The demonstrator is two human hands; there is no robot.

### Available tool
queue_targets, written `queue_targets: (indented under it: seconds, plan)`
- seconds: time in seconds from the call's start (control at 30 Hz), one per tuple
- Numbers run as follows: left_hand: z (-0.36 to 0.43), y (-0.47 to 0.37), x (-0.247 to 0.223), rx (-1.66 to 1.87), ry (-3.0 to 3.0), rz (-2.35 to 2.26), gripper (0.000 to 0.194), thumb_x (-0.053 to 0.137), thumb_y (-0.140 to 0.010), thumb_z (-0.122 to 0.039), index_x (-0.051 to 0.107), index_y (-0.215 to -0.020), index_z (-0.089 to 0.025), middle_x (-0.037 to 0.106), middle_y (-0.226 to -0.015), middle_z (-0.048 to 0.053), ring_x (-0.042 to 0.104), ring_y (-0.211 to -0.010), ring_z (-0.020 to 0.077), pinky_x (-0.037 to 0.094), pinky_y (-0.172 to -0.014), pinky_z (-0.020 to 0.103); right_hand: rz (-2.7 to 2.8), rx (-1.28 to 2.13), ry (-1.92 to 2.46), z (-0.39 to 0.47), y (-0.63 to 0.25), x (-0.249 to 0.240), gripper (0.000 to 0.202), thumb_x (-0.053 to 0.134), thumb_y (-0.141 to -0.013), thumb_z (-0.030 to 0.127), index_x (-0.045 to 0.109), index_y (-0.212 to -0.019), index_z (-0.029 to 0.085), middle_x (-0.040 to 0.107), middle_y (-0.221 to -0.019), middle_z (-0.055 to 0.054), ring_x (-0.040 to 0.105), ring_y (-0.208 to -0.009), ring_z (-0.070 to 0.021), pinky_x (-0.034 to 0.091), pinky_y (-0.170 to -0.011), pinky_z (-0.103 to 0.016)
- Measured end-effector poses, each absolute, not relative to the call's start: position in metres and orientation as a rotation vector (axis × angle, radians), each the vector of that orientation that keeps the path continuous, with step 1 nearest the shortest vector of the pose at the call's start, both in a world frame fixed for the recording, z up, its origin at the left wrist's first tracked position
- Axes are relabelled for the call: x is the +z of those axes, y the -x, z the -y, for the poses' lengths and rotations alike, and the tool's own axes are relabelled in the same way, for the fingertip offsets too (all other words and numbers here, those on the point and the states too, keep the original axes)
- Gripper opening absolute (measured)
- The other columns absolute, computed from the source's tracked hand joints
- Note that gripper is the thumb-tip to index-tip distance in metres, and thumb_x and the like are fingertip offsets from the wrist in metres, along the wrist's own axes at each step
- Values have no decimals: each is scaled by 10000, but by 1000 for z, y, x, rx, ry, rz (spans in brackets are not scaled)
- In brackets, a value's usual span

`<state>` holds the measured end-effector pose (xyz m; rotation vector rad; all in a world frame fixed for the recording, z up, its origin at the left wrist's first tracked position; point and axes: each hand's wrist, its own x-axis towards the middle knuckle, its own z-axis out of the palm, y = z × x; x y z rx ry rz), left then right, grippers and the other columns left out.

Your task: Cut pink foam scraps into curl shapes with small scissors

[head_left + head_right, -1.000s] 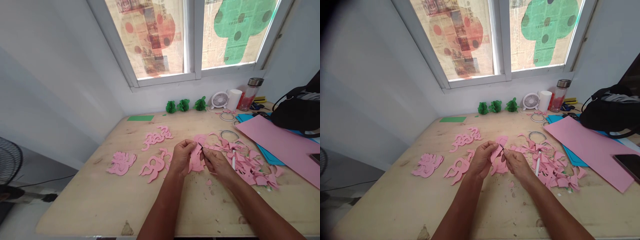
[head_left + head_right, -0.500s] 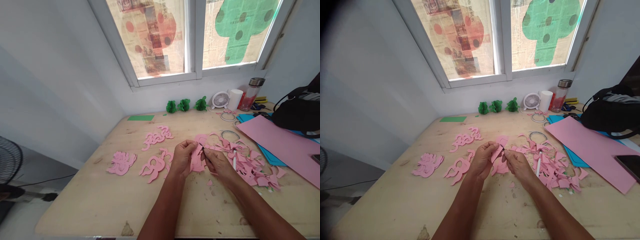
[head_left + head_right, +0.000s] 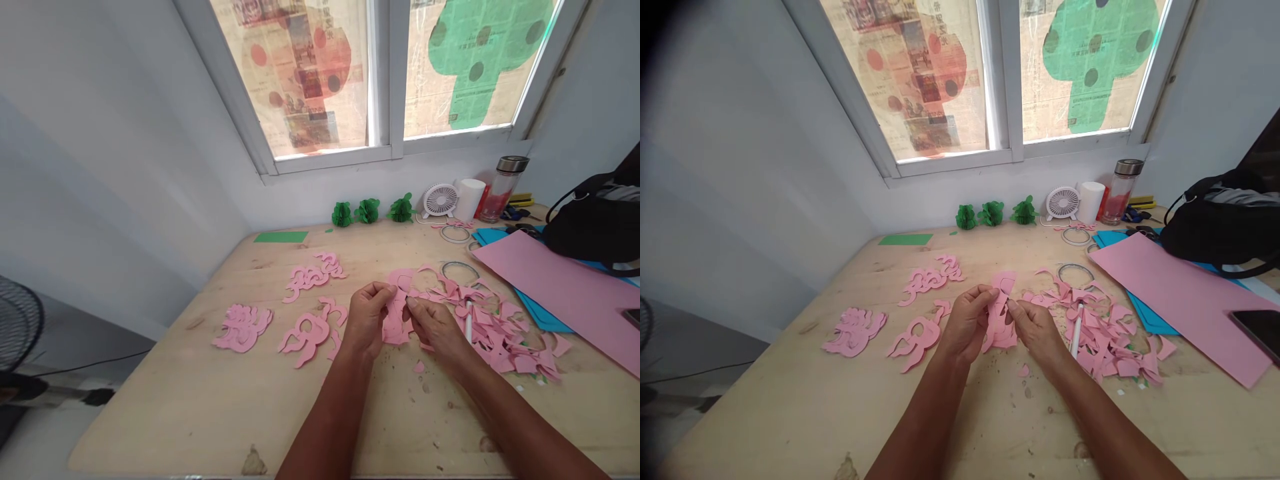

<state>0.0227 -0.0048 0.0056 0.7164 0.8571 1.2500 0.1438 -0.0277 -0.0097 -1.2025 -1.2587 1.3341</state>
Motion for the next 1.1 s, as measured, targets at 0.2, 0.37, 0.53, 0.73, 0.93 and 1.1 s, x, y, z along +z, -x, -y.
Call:
queue_targets:
  seconds: [0.2, 0.37, 0.53, 0.73, 0.93, 1.1]
  plan:
    - [5, -25, 5, 1248, -707, -804, 228, 717, -602, -293, 555, -600, -133, 492, -556, -17, 433, -521, 75, 350, -554, 225, 1236, 1347, 1184, 29, -144, -7, 435, 471, -776, 573, 521, -625, 168, 238, -421, 83, 173, -374, -63, 126, -362, -203]
    - [8, -27, 4, 1254, -695, -778, 214, 706, -626, -285, 554, -616, -134, 481, -563, -22, 423, -522, 67, 344, -551, 214, 1215, 1325, 1176, 28, -144, -10, 429, 487, -774, 564, 506, -609, 168, 255, -419, 80, 189, -378, -62, 128, -371, -204]
    - [10, -30, 3, 1266, -669, -788, 231, 713, -618, -297, 545, -613, -139, 487, -574, -19, 437, -538, 69, 350, -549, 205, 1198, 1314, 1173, 27, -144, -15, 421, 496, -772, 551, 436, -568, 187, 262, -415, 78, 204, -371, -65, 131, -372, -207]
    - [11, -31, 6, 1308, -657, -810, 214, 713, -605, -283, 556, -623, -138, 495, -584, -18, 438, -540, 69, 363, -553, 204, 1220, 1325, 1175, 26, -144, -16, 412, 487, -779, 544, 432, -574, 191, 246, -421, 78, 186, -375, -66, 121, -368, -208]
    - [11, -31, 8, 1345, -676, -828, 191, 700, -620, -252, 548, -614, -137, 475, -571, -25, 420, -533, 64, 357, -544, 198, 1218, 1352, 1168, 27, -143, -16, 443, 488, -770, 567, 375, -555, 196, 247, -443, 74, 168, -395, -63, 115, -372, -210]
    - [12, -32, 9, 1333, -678, -828, 183, 691, -639, -244, 548, -616, -133, 477, -581, -24, 425, -546, 59, 360, -559, 190, 1199, 1371, 1146, 27, -143, -15, 451, 502, -751, 584, 363, -564, 197, 236, -455, 75, 159, -405, -63, 108, -382, -214]
